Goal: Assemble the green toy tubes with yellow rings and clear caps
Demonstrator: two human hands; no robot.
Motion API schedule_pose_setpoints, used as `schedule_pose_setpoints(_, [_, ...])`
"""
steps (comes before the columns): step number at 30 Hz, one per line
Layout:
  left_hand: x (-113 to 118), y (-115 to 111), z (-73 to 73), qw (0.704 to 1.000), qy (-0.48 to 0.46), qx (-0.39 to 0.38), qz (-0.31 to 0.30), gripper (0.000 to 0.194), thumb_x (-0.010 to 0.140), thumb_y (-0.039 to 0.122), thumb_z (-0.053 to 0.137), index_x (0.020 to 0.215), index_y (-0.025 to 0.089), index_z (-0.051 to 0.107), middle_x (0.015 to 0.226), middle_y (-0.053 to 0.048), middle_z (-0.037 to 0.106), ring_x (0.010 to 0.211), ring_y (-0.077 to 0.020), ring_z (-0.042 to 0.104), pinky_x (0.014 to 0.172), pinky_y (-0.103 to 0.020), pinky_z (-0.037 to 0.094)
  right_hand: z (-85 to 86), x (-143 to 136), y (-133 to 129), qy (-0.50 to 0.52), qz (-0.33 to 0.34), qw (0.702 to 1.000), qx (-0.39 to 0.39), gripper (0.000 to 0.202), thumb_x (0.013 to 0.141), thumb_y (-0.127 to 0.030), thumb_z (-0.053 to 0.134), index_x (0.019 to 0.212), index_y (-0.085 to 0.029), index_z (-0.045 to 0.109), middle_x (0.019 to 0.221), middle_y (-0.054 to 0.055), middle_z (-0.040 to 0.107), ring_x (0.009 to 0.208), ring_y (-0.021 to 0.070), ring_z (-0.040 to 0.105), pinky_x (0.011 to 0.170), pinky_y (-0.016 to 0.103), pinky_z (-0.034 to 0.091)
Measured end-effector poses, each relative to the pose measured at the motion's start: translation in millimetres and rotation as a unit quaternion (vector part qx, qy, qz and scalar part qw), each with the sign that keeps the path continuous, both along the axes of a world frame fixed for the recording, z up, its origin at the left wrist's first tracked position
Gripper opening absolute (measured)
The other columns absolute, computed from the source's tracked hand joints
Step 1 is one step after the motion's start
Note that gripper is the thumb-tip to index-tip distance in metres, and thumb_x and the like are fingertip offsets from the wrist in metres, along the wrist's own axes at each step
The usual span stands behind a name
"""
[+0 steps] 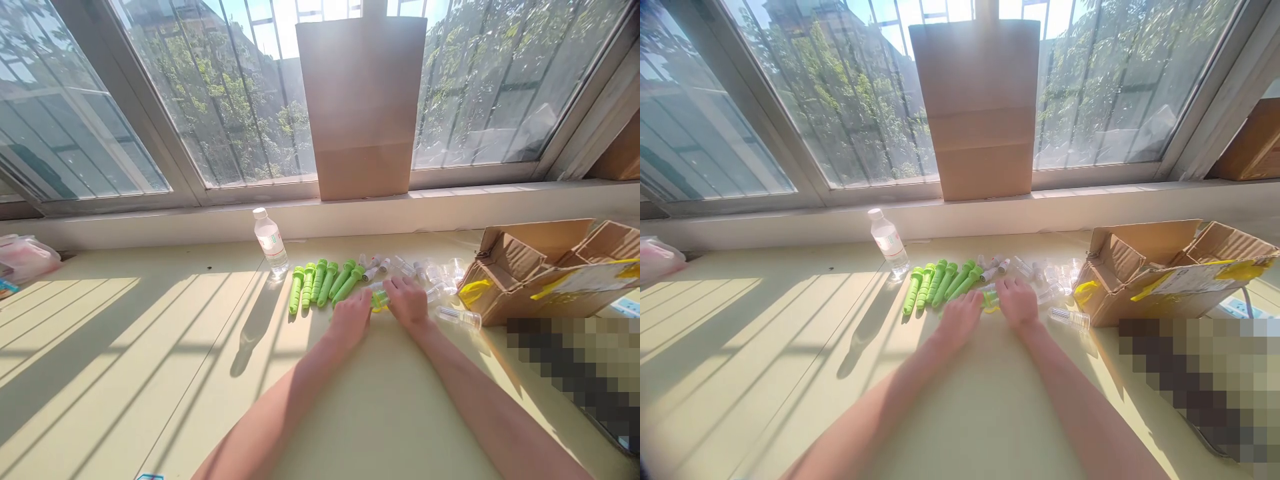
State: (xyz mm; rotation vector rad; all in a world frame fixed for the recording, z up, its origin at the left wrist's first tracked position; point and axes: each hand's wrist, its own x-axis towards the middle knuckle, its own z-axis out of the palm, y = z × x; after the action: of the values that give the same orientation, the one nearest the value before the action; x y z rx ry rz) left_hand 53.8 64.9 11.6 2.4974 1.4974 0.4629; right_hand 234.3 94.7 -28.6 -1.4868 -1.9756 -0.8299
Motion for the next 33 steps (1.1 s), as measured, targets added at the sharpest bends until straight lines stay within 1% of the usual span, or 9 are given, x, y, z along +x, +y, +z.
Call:
schedule_pose_setpoints(4, [-8, -1, 13.3, 0.978, -0.132, -0.162, -0.009, 0.045, 0.089, 0.046, 0.059, 0.127, 0.023, 0.058, 0.087, -0.010, 0.069, 0.088, -0.0333, 0.067, 0.081, -0.043, 0.049, 3.9, 0, -3, 0.003, 0.038, 0.999, 0.028, 0.026, 0.084, -0.003, 0.052, 0.068, -0.021, 0.062, 0.066, 0.002, 0.056, 0.064, 0.0156, 0.044, 0.062, 0.029, 0.035])
schedule_pose_setpoints(5, [-13, 0, 18.5, 0.959, -0.166, -0.229, -0.035, 0.046, 0.087, 0.052, 0.060, 0.125, 0.025, 0.059, 0.085, -0.008, 0.069, 0.082, -0.0307, 0.067, 0.077, -0.041, 0.050, 5.0, -1, -4, 0.005, 0.049, 0.998, 0.040, 0.027, 0.088, -0.006, 0.052, 0.068, -0.021, 0.061, 0.066, 0.002, 0.055, 0.064, 0.0154, 0.044, 0.062, 0.029, 0.035])
schedule_pose_setpoints(8, [-29, 5, 31.6, 0.856, -0.241, -0.446, -0.098, 0.044, 0.086, 0.062, 0.056, 0.106, 0.023, 0.064, 0.077, -0.005, 0.067, 0.065, -0.0227, 0.063, 0.063, -0.036, 0.049, 8.5, -5, -6, -0.006, 0.062, 0.994, 0.084, 0.030, 0.095, -0.017, 0.053, 0.067, -0.022, 0.060, 0.063, 0.000, 0.052, 0.064, 0.0147, 0.043, 0.061, 0.028, 0.034])
schedule_pose_setpoints(10, [-38, 9, 35.2, 0.812, -0.289, -0.495, -0.110, 0.047, 0.088, 0.066, 0.051, 0.096, 0.022, 0.065, 0.077, -0.005, 0.065, 0.062, -0.0190, 0.060, 0.064, -0.036, 0.049, 10.3, -7, -8, -0.011, 0.061, 0.991, 0.116, 0.031, 0.097, -0.020, 0.054, 0.066, -0.022, 0.059, 0.063, 0.000, 0.053, 0.064, 0.0141, 0.044, 0.060, 0.028, 0.033])
schedule_pose_setpoints(13, [-44, 13, 34.3, 0.788, -0.313, -0.519, -0.107, 0.038, 0.084, 0.061, 0.061, 0.085, 0.023, 0.063, 0.079, -0.004, 0.063, 0.062, -0.0165, 0.058, 0.069, -0.038, 0.050, 10.9, -8, -8, -0.001, 0.073, 0.988, 0.135, 0.031, 0.097, -0.020, 0.054, 0.066, -0.022, 0.058, 0.065, -0.001, 0.055, 0.065, 0.0135, 0.045, 0.062, 0.028, 0.032])
schedule_pose_setpoints(20, [-40, 10, 31.6, 0.778, -0.315, -0.534, -0.099, 0.035, 0.081, 0.059, 0.068, 0.084, 0.024, 0.063, 0.079, -0.003, 0.065, 0.065, -0.0180, 0.061, 0.069, -0.038, 0.052, 8.5, -3, -6, -0.013, 0.087, 0.983, 0.162, 0.027, 0.096, -0.018, 0.056, 0.069, -0.023, 0.059, 0.067, -0.001, 0.055, 0.068, 0.0143, 0.045, 0.063, 0.029, 0.031])
schedule_pose_setpoints(25, [-38, 4, 42.5, 0.777, -0.262, -0.559, -0.123, 0.043, 0.087, 0.066, 0.051, 0.096, 0.027, 0.066, 0.057, 0.004, 0.050, 0.043, -0.0108, 0.036, 0.057, -0.032, 0.044, 9.4, -2, -8, -0.016, 0.063, 0.987, 0.150, 0.026, 0.097, -0.023, 0.054, 0.072, -0.024, 0.061, 0.069, 0.000, 0.056, 0.069, 0.0151, 0.047, 0.066, 0.029, 0.036])
schedule_pose_setpoints(28, [-38, 4, 47.2, 0.804, -0.242, -0.530, -0.118, 0.043, 0.087, 0.067, 0.051, 0.084, 0.026, 0.062, 0.053, 0.004, 0.041, 0.043, -0.0111, 0.035, 0.054, -0.031, 0.041, 10.9, -3, -9, -0.029, 0.049, 0.987, 0.153, 0.026, 0.096, -0.022, 0.056, 0.071, -0.023, 0.060, 0.068, 0.000, 0.056, 0.068, 0.0148, 0.047, 0.064, 0.029, 0.037])
schedule_pose_setpoints(33, [-33, 6, 40.1, 0.904, -0.096, -0.413, -0.055, 0.042, 0.079, 0.065, 0.063, 0.072, 0.024, 0.058, 0.051, 0.002, 0.043, 0.049, -0.0184, 0.053, 0.058, -0.033, 0.047, 9.0, -4, -7, -0.047, 0.040, 0.990, 0.128, 0.031, 0.097, -0.021, 0.055, 0.066, -0.023, 0.058, 0.062, -0.001, 0.052, 0.062, 0.0137, 0.047, 0.058, 0.027, 0.035])
